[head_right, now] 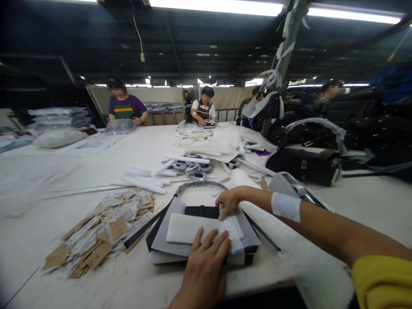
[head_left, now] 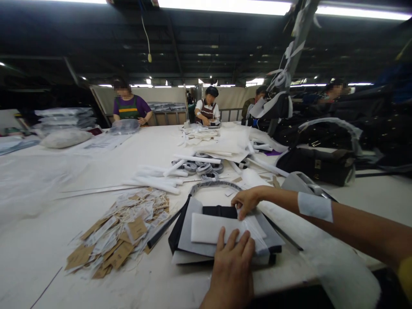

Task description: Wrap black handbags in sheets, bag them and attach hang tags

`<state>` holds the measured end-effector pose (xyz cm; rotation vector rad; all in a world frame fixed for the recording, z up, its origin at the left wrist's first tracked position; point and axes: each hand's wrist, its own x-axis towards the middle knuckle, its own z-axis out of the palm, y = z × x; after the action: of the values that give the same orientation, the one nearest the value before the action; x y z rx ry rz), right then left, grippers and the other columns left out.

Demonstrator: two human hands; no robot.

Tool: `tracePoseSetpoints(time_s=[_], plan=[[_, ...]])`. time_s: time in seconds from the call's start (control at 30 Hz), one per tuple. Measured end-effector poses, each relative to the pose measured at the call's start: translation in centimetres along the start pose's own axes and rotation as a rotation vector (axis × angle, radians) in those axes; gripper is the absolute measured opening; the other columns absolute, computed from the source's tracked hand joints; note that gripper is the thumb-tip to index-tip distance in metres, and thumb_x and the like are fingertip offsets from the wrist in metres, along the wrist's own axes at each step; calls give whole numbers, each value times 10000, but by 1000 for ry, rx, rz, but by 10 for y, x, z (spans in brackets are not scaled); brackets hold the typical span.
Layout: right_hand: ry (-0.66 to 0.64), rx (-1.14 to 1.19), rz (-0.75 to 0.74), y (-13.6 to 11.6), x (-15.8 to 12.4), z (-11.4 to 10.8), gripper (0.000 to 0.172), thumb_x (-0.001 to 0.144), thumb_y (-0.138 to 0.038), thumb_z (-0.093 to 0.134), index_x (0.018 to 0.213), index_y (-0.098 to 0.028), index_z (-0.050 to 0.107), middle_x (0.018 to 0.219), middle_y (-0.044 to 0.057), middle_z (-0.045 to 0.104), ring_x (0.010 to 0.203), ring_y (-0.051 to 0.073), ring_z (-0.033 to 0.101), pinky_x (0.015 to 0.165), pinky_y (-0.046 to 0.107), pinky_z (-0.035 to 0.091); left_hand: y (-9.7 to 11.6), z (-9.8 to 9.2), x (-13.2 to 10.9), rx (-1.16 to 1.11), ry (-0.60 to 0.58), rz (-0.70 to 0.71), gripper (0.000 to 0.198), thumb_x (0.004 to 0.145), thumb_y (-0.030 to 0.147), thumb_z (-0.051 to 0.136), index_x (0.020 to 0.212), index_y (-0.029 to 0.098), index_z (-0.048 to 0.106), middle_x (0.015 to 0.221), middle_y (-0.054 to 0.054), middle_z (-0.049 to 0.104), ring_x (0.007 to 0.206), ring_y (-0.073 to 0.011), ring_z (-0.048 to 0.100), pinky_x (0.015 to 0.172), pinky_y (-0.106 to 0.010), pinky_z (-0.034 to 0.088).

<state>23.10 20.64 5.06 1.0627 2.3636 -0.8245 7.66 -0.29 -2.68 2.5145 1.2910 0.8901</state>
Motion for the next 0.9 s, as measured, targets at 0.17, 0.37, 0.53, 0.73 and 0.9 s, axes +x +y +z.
tracePoseSetpoints(time_s=[0.17, 0.37, 0.53, 0.73, 0.9], plan=[[412, -12, 8, -19, -46, 25, 449, 910, -321, 574, 1335, -179, 603, 1337, 123, 635, 1275, 278, 553, 1084, 395, 406, 4, -9, -1, -60, -31, -24, 567, 848, 219, 561, 1407, 262, 480, 1477, 20, 523, 1374, -269, 433, 1245, -543, 119], [767, -51, -110, -31, -88, 125, 440, 1025, -379, 374, 1357, -193, 595, 1384, 97, 609, 1313, 251, 533, 1140, 457, 386, 8, -14, 1, -71, -15, 5, 606, 800, 166, 561, 1398, 229, 486, 1469, -26, 532, 1381, -277, 432, 1237, -557, 122], [873, -137, -119, -26, -88, 168, 486, 1017, -410, 425, 1452, -204, 495, 1502, 81, 482, 1408, 262, 421, 1164, 509, 360, -7, -51, 3, 19, -87, 108, 614, 872, 169, 551, 1461, 166, 379, 1516, -100, 467, 1405, -199, 421, 1202, -432, 302], [888, -153, -125, -27, -87, 159, 482, 1022, -405, 409, 1444, -194, 504, 1482, 80, 507, 1398, 264, 437, 1162, 516, 361, -66, -105, -22, 449, -253, 181, 662, 887, 241, 685, 1474, 238, 380, 1558, -91, 406, 1447, -302, 355, 1180, -590, 259], [1014, -156, -135, -47, -96, 168, 424, 997, -371, 468, 1362, -190, 586, 1404, 93, 590, 1335, 297, 504, 1146, 547, 349, -86, -98, -40, 471, -231, 177, 537, 964, 172, 558, 1473, 228, 393, 1502, -86, 484, 1393, -234, 452, 1116, -465, 405]])
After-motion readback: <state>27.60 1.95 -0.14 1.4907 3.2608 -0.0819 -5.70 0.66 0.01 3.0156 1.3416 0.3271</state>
